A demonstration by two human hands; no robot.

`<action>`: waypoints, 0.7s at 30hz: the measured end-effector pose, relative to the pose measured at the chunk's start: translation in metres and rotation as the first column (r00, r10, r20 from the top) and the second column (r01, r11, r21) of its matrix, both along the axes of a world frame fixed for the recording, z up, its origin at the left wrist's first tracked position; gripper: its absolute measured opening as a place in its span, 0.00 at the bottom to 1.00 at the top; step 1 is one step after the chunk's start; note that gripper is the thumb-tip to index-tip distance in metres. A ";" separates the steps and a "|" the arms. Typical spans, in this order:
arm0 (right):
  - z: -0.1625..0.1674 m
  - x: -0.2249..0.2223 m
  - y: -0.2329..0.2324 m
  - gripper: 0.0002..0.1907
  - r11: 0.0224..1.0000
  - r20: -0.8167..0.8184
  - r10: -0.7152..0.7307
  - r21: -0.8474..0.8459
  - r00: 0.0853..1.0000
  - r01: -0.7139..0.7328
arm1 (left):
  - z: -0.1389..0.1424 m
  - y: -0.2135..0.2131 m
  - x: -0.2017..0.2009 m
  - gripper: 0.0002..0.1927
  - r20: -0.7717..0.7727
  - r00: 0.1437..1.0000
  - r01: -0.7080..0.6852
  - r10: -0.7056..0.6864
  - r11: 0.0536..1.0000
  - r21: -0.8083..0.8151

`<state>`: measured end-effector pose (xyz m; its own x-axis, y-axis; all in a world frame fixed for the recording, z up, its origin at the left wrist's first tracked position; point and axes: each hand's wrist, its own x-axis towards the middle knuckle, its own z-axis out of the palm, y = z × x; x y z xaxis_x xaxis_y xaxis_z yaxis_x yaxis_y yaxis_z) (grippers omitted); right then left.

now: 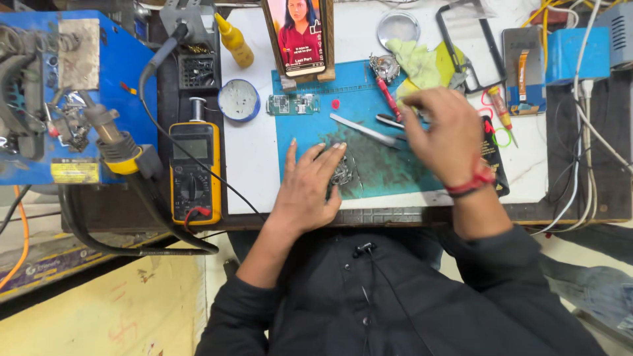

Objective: The person solders a small circuit board using a soldering iron and tweezers, then cleans the board with a toothbrush and liquid from a yellow bottle, and wipes it with a cloth. The person repeats soldering and cleaning steps on the same board.

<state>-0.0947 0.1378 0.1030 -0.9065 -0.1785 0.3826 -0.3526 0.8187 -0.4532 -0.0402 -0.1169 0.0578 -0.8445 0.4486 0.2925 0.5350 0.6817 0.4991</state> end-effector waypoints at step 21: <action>-0.014 0.019 0.014 0.06 0.983 0.127 -0.092 0.167 0.988 0.071 | -0.010 -0.025 -0.015 0.25 0.042 0.932 -0.333 0.360 0.804 0.494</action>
